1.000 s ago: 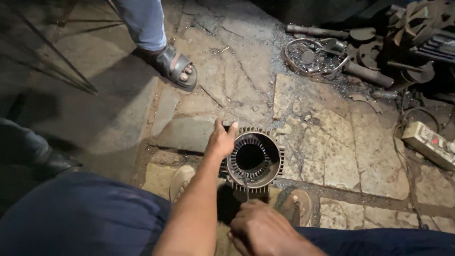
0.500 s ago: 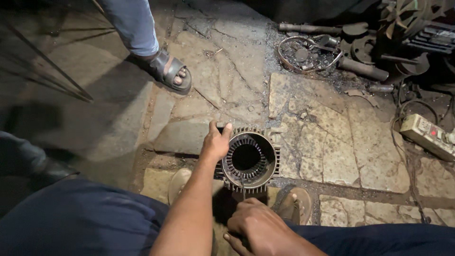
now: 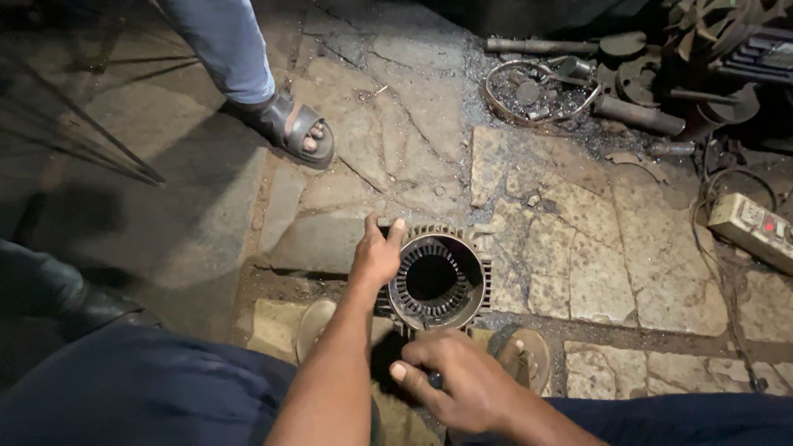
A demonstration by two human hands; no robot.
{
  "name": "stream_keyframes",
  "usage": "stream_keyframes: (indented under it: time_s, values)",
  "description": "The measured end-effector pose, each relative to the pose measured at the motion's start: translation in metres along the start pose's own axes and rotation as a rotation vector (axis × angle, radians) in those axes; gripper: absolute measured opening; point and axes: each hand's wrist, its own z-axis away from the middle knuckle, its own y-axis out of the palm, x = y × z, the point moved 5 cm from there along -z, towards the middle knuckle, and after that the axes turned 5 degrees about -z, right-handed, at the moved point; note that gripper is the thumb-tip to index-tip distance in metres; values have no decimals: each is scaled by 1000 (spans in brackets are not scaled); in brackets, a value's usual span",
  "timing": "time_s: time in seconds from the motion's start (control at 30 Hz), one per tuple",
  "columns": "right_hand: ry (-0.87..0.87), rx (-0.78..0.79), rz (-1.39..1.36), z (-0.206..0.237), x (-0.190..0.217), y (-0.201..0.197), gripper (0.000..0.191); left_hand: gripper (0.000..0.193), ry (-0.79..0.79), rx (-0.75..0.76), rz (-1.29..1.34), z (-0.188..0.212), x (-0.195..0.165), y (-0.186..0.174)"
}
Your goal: The person uses a screwdriver to scrape and clean the inner surface of a cylindrical motor component. They rotate the component and repeatedly scrape the interior while seated on the floor.
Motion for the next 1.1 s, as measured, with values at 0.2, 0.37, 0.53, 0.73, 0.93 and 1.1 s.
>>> stream_keyframes:
  time_s: [0.2,0.37,0.53,0.73,0.93,1.1]
  values:
    - [-201,155,151,16,-6,36,19,78,-12,24,-1,-4,7,5]
    - [-195,206,131,22,-22,41,34,76,60,-35,11,-6,10,6]
    - [-205,181,79,17,-12,35,35,75,-2,-19,0,-7,13,11]
    - [-157,96,-18,12,19,-3,35,78,10,-22,2,-5,9,8]
    - [-95,-149,-109,13,35,-62,42,79,27,-34,-10,-5,8,7]
    - [-197,-350,-95,12,11,-92,37,78,32,-22,-14,-7,5,7]
